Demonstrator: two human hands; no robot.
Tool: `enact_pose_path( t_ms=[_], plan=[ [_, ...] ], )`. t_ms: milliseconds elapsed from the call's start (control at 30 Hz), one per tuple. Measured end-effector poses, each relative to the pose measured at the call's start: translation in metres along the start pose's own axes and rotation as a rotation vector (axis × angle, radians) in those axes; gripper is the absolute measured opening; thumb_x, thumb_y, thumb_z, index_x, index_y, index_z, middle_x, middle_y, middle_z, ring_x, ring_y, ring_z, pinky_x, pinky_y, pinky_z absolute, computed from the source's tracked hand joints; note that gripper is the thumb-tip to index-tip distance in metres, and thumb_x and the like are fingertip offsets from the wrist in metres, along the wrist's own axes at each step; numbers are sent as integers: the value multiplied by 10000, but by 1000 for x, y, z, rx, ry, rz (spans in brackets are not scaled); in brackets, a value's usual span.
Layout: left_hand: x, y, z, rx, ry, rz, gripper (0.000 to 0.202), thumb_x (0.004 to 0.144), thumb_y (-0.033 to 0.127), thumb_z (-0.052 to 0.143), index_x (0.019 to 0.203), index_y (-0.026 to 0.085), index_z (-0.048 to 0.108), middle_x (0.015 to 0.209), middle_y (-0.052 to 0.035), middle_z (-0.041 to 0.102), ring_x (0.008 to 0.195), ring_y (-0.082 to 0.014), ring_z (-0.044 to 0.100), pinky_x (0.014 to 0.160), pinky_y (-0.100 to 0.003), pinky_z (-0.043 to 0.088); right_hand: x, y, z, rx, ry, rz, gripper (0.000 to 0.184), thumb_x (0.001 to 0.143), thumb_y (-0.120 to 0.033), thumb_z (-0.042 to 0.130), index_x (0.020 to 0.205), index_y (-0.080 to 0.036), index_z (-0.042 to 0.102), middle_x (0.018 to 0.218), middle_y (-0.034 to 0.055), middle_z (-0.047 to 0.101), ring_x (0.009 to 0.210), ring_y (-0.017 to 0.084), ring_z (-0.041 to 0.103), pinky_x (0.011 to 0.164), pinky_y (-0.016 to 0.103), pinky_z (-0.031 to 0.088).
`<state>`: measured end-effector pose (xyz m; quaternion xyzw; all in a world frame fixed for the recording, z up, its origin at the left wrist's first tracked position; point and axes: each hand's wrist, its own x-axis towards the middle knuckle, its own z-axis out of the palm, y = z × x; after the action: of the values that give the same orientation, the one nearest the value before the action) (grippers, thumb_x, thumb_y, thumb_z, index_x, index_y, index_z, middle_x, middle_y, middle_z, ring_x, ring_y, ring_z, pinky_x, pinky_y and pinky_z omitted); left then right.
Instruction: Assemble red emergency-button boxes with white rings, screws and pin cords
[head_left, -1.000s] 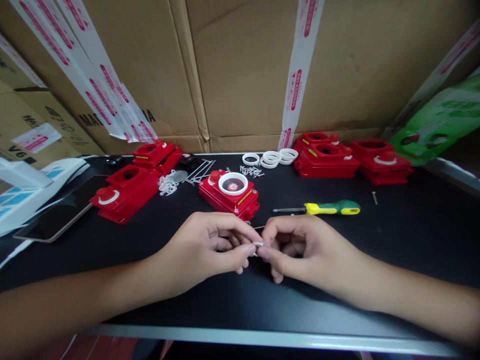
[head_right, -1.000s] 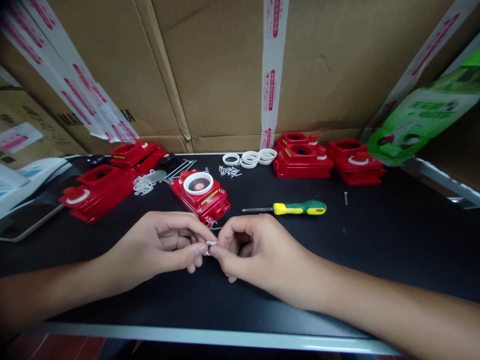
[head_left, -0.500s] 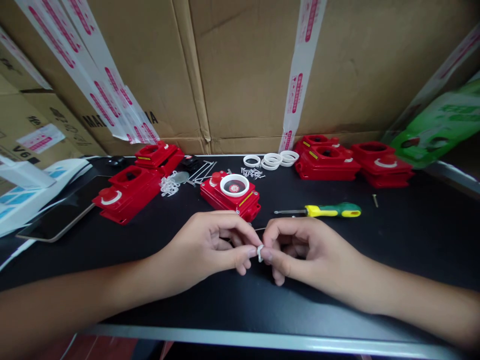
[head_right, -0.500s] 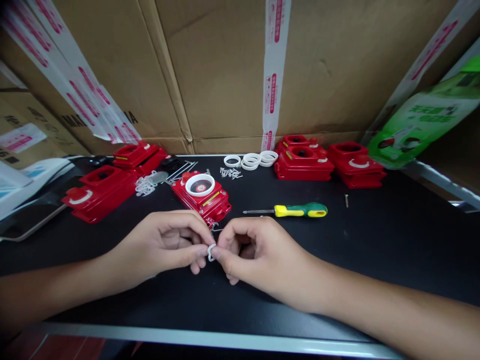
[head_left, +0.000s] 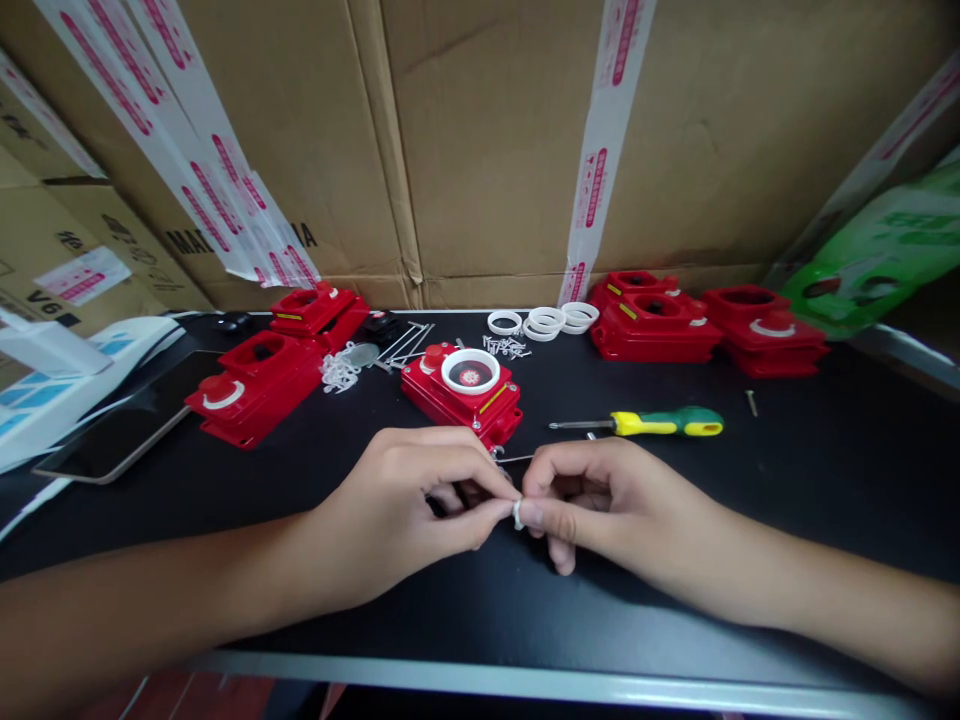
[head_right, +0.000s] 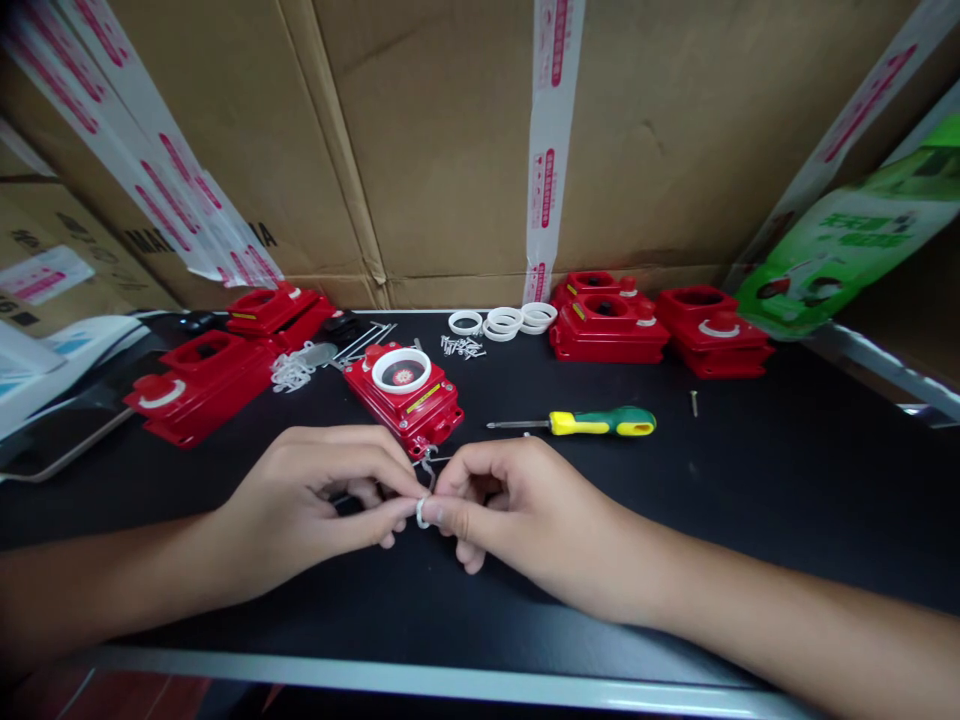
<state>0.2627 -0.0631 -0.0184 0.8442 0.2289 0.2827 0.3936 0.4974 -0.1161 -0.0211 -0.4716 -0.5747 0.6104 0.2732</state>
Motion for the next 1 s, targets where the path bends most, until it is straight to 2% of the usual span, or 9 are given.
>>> enact_pose_path(
  t_ms=[133,267,400,500,633,800,1000],
  plan=[
    [0,1,1,-59,16,-84,110,887,82,732,932,166,785,895,-9,719,681,-83,711,591,-131,576,0,-1,0,22,10,-26,340,965,-504,749,905,-179,668,702,-22,691,662,119,650,675,243,486],
    [1,2,2,-118,33,-152,69,876,110,719,897,158,764,874,-15,712,678,-110,718,592,-171,596,-1,-5,3,37,9,-33,395,984,-570,695,975,-180,633,773,-21,663,676,117,651,678,254,502],
    [0,2,5,-140,39,-163,58,880,122,723,827,146,720,842,-23,724,681,-117,710,617,-187,593,-2,-4,7,4,27,-87,360,848,-409,884,973,-190,628,840,-38,629,668,89,597,632,226,488],
    [-2,2,6,-137,39,-164,89,888,133,732,808,151,699,839,-24,740,699,-118,707,635,-188,583,-1,1,9,6,69,-148,352,787,-297,936,953,-197,643,824,-50,635,644,75,564,593,201,464],
    [-3,2,6,-135,23,-159,87,888,129,725,812,157,693,842,-23,745,712,-128,720,651,-206,593,0,2,9,-37,88,-215,228,869,-303,874,915,-194,680,766,-37,668,651,97,617,628,218,498],
    [-2,-1,8,-102,57,-139,109,828,88,713,803,169,646,843,-15,736,683,-129,716,623,-216,599,-3,-2,8,-123,128,-254,214,910,-360,833,868,-190,710,717,-14,700,616,123,642,608,246,511],
    [-2,2,7,-103,49,-179,130,787,61,698,759,163,624,850,-13,733,685,-119,711,597,-185,580,-5,-4,9,-253,187,-318,147,909,-285,788,848,-186,697,727,-10,678,614,114,606,582,239,500]
  ],
)
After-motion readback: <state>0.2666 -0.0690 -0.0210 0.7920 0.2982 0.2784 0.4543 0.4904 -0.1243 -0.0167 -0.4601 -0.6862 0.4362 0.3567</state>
